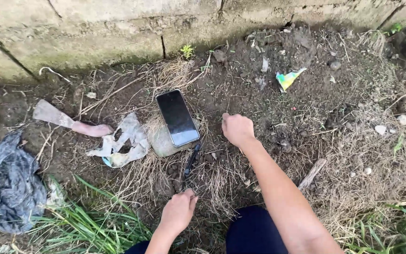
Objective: The person is weeding a small patch of ground and picking up plastic debris by hand.
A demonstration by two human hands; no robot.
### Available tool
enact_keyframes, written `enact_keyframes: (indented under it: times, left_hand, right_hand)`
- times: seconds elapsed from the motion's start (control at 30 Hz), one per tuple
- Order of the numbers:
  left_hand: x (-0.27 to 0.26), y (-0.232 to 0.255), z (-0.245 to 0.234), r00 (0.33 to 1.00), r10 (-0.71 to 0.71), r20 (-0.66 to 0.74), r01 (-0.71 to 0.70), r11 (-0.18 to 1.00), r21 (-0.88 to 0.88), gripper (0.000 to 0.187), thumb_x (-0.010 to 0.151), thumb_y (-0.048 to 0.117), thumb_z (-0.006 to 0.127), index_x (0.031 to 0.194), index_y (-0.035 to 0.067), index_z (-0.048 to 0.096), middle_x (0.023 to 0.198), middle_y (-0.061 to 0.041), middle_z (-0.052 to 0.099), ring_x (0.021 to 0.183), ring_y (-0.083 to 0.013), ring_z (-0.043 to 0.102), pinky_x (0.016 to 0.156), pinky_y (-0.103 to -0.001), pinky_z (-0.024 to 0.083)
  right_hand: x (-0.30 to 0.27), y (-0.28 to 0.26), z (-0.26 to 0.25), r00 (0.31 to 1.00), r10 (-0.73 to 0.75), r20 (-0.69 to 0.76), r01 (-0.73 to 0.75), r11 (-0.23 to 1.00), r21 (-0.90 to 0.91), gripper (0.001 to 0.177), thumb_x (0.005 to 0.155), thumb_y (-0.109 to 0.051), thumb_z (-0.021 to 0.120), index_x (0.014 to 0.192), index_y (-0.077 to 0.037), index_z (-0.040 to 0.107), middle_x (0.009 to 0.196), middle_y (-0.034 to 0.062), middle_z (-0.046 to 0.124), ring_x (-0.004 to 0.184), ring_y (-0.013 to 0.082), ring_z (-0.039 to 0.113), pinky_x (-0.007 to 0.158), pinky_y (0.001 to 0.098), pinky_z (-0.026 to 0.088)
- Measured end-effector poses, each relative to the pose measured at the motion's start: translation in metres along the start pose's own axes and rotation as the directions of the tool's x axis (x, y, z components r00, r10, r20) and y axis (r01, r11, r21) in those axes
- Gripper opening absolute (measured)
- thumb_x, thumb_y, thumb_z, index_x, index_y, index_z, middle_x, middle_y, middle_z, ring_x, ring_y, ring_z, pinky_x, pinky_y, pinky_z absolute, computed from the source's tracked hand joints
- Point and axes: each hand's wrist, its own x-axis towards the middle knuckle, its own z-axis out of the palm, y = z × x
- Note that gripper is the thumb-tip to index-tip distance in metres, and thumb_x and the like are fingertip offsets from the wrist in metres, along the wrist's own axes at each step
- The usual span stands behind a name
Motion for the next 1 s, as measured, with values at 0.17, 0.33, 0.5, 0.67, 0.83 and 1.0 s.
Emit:
enact_keyframes:
  times: [0.17, 0.33, 0.5, 0.67, 0.83, 1.0]
  left_hand:
    - [0.015, 0.025, -0.015, 0.999, 0.0, -0.037, 0.0, 1.0, 0.004, 0.02, 0.108, 0.027, 0.053, 0.106, 0.009, 0.062, 0.088, -0.005, 0.069, 0.067, -0.0144, 0.069, 0.062, -0.027, 0.066]
    - [0.033, 0.069, -0.013, 0.98, 0.054, -0.19, -0.024, 0.987, 0.157, 0.057, 0.104, 0.06, 0.05, 0.118, 0.005, 0.058, 0.094, -0.009, 0.069, 0.073, -0.0215, 0.072, 0.053, -0.032, 0.065]
    - [0.079, 0.053, 0.039, 0.988, 0.046, -0.148, -0.03, 0.994, 0.106, 0.037, 0.102, 0.03, 0.043, 0.112, 0.007, 0.07, 0.112, -0.017, 0.072, 0.091, -0.0421, 0.075, 0.079, -0.054, 0.06]
    - [0.045, 0.065, -0.009, 0.976, 0.093, -0.198, -0.092, 0.996, 0.013, 0.037, 0.105, 0.023, 0.042, 0.105, 0.006, 0.075, 0.097, -0.019, 0.074, 0.083, -0.0392, 0.077, 0.072, -0.05, 0.062]
    - [0.041, 0.066, -0.014, 0.992, 0.071, -0.108, -0.081, 0.992, -0.096, 0.04, 0.105, 0.029, 0.041, 0.104, 0.003, 0.071, 0.1, -0.023, 0.074, 0.096, -0.0465, 0.073, 0.083, -0.055, 0.059]
    - [0.05, 0.054, 0.003, 0.999, 0.018, -0.047, -0.021, 0.997, -0.074, 0.041, 0.102, 0.035, 0.041, 0.107, 0.006, 0.07, 0.102, -0.025, 0.074, 0.101, -0.0469, 0.072, 0.085, -0.056, 0.058]
  right_hand:
    - [-0.047, 0.009, -0.027, 0.999, 0.026, 0.044, -0.043, 0.884, 0.466, 0.026, 0.109, -0.023, 0.049, 0.095, -0.007, 0.064, 0.065, 0.0044, 0.061, 0.049, 0.0153, 0.052, 0.059, 0.0342, 0.053]
    - [-0.108, -0.031, -0.025, 0.949, 0.155, 0.273, -0.23, 0.936, 0.267, 0.043, 0.111, -0.041, 0.041, 0.103, -0.01, 0.07, 0.085, 0.0039, 0.073, 0.079, 0.0211, 0.074, 0.084, 0.0402, 0.067]
    - [-0.119, -0.038, 0.029, 0.953, 0.131, 0.272, -0.137, 0.991, 0.005, 0.034, 0.102, -0.034, 0.053, 0.097, -0.011, 0.077, 0.082, 0.017, 0.074, 0.085, 0.0348, 0.077, 0.076, 0.0495, 0.063]
    - [-0.138, -0.028, 0.045, 0.987, 0.019, 0.157, -0.053, 0.975, 0.214, 0.026, 0.095, -0.025, 0.056, 0.089, -0.012, 0.077, 0.078, 0.0181, 0.074, 0.082, 0.0407, 0.076, 0.072, 0.0501, 0.061]
    - [-0.189, -0.048, 0.008, 0.966, -0.142, 0.216, 0.058, 0.934, 0.354, 0.021, 0.093, -0.018, 0.058, 0.087, -0.016, 0.078, 0.077, 0.0118, 0.076, 0.082, 0.035, 0.076, 0.076, 0.0441, 0.062]
    - [-0.179, -0.03, 0.031, 0.902, -0.13, 0.412, 0.069, 0.985, 0.159, 0.025, 0.098, -0.027, 0.057, 0.09, -0.016, 0.078, 0.081, 0.0106, 0.076, 0.088, 0.0332, 0.076, 0.08, 0.0477, 0.061]
